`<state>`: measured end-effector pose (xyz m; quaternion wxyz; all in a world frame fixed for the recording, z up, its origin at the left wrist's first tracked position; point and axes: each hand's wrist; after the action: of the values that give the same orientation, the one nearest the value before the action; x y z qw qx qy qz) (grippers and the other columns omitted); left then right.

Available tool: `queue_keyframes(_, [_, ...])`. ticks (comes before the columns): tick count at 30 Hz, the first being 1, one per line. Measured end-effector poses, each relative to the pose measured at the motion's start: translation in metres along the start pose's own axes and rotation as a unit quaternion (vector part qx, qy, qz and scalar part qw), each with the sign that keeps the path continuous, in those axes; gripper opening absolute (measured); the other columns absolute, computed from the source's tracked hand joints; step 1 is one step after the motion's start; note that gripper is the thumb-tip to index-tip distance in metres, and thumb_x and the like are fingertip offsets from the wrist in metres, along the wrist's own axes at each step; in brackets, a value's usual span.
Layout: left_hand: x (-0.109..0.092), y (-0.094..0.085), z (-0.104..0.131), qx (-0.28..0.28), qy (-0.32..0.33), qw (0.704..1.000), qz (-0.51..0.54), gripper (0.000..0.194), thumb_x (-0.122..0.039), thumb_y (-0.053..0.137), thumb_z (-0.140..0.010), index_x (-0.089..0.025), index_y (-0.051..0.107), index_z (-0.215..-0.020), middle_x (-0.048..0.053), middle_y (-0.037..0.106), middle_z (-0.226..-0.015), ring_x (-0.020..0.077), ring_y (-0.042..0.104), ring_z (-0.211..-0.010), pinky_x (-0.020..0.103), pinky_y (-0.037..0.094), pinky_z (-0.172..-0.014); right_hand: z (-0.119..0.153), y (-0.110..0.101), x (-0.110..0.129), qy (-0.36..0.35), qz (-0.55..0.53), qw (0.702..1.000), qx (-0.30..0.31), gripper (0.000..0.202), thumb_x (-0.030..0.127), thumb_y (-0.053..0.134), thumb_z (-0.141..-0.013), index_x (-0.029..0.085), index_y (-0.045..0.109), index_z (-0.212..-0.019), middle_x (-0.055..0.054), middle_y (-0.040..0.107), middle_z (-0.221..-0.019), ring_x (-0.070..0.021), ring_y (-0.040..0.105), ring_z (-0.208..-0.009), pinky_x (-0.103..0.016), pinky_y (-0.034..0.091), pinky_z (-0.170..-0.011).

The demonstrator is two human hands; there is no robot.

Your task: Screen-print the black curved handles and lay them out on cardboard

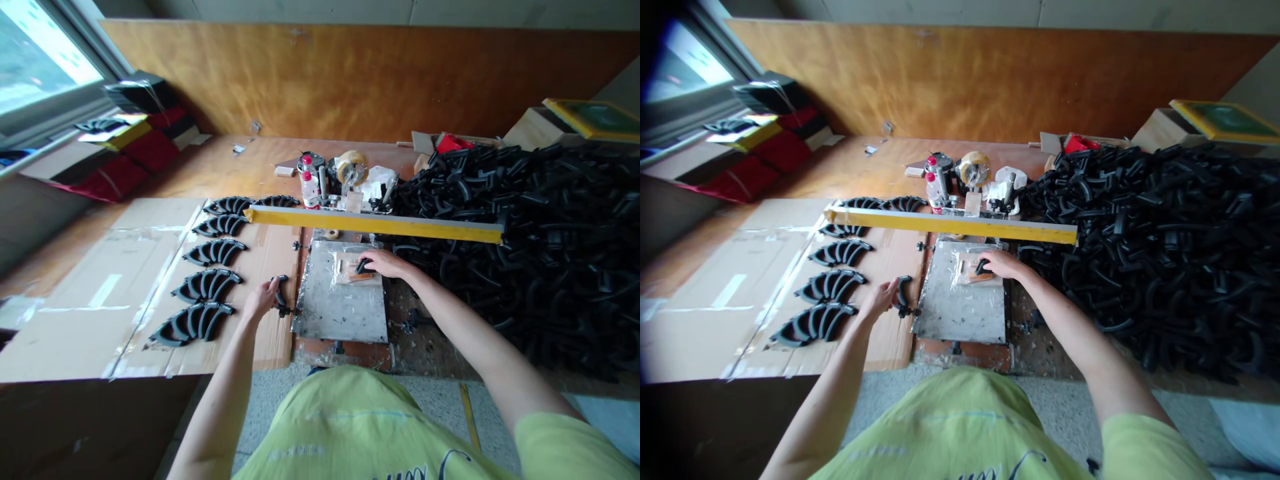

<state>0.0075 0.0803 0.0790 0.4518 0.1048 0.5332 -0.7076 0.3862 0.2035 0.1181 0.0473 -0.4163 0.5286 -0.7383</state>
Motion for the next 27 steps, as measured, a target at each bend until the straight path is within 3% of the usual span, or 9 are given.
queue_keyframes(3, [-0.036,0.006,0.009,-0.006,0.034,0.998,0.050,0.048,-0.062,0.043,-0.082,-0.019,0.064,-0.076,0.002,0.058,-0.048,0.0173,0.052,-0.045,0.026,0.034,-0.048,-0.040,0.015,0.020,0.006,-0.049,0.997,0.064,0.031,0.009,0.055,-0.080,0.018,0.068,-0.107,-0.002,0.070,-0.098,-0.0164,0.063,-0.088,-0.026,0.046,-0.079])
queue_keyframes(6, [-0.069,0.006,0.022,-0.004,0.079,0.990,0.121,0.047,-0.062,0.047,-0.081,-0.018,0.063,-0.079,-0.001,0.057,-0.049,0.0131,0.047,-0.041,0.023,0.032,-0.045,-0.052,0.031,0.028,0.059,0.000,0.998,0.001,0.036,0.014,0.058,-0.081,0.019,0.066,-0.117,-0.005,0.070,-0.102,-0.0201,0.064,-0.091,-0.031,0.048,-0.081])
queue_keyframes(8, [-0.091,-0.001,0.031,-0.007,0.121,0.975,0.184,0.047,-0.062,0.050,-0.081,-0.017,0.064,-0.087,-0.002,0.056,-0.050,0.0108,0.045,-0.040,0.022,0.032,-0.044,-0.047,0.043,0.029,0.043,0.041,0.995,-0.077,0.040,0.018,0.057,-0.085,0.019,0.062,-0.124,-0.009,0.067,-0.116,-0.0234,0.061,-0.106,-0.036,0.047,-0.091])
queue_keyframes(10, [-0.116,-0.011,0.040,-0.015,0.175,0.947,0.270,0.049,-0.062,0.051,-0.082,-0.017,0.063,-0.098,-0.003,0.057,-0.054,0.0090,0.045,-0.042,0.020,0.032,-0.044,-0.035,0.056,0.031,-0.012,0.069,0.991,-0.115,0.044,0.024,0.055,-0.089,0.019,0.055,-0.133,-0.013,0.057,-0.134,-0.0256,0.050,-0.126,-0.043,0.038,-0.105])
queue_keyframes(13, [-0.156,-0.024,0.052,-0.002,0.229,0.887,0.402,0.051,-0.063,0.046,-0.085,-0.017,0.061,-0.102,-0.001,0.058,-0.058,0.0084,0.046,-0.044,0.020,0.035,-0.046,-0.015,0.072,0.033,-0.095,0.103,0.986,-0.092,0.056,0.035,0.059,-0.087,0.016,0.048,-0.139,-0.015,0.042,-0.147,-0.0293,0.033,-0.139,-0.051,0.025,-0.115])
queue_keyframes(16, [-0.182,-0.029,0.063,0.045,0.235,0.855,0.461,0.054,-0.064,0.039,-0.088,-0.015,0.062,-0.097,0.000,0.057,-0.057,0.0089,0.047,-0.044,0.021,0.038,-0.046,0.008,0.078,0.034,-0.171,0.087,0.979,-0.067,0.048,0.035,0.062,-0.086,0.018,0.058,-0.130,-0.013,0.050,-0.141,-0.0276,0.040,-0.136,-0.050,0.029,-0.114])
queue_keyframes(19, [-0.183,-0.025,0.071,0.060,0.236,0.847,0.472,0.055,-0.062,0.039,-0.089,-0.015,0.061,-0.109,-0.001,0.058,-0.059,0.0090,0.048,-0.044,0.021,0.038,-0.045,0.037,0.072,0.029,-0.193,0.033,0.978,-0.077,0.028,0.034,0.056,-0.090,0.024,0.068,-0.114,-0.007,0.063,-0.128,-0.0227,0.053,-0.125,-0.046,0.039,-0.109])
queue_keyframes(24, [-0.161,-0.012,0.078,0.032,0.255,0.840,0.477,0.055,-0.061,0.042,-0.088,-0.017,0.061,-0.114,0.006,0.069,-0.089,0.0154,0.065,-0.075,0.027,0.051,-0.069,0.071,0.053,0.004,0.009,0.014,0.982,-0.187,0.026,0.032,0.049,-0.093,0.025,0.071,-0.105,-0.006,0.071,-0.110,-0.0274,0.064,-0.106,-0.049,0.048,-0.097])
queue_keyframes(27, [-0.161,-0.010,0.078,0.027,0.244,0.832,0.497,0.055,-0.062,0.043,-0.087,-0.016,0.062,-0.110,0.008,0.069,-0.098,0.0177,0.065,-0.086,0.028,0.052,-0.075,0.059,0.047,0.000,0.040,0.014,0.984,-0.174,0.029,0.032,0.047,-0.094,0.024,0.067,-0.112,-0.006,0.072,-0.105,-0.0287,0.064,-0.102,-0.047,0.049,-0.093])
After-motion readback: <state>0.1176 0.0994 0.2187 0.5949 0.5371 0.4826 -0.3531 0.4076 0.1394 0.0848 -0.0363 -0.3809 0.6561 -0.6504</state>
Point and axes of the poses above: each hand's wrist, its own z-axis away from the middle knuckle, its own y-axis out of the palm, x = y × z
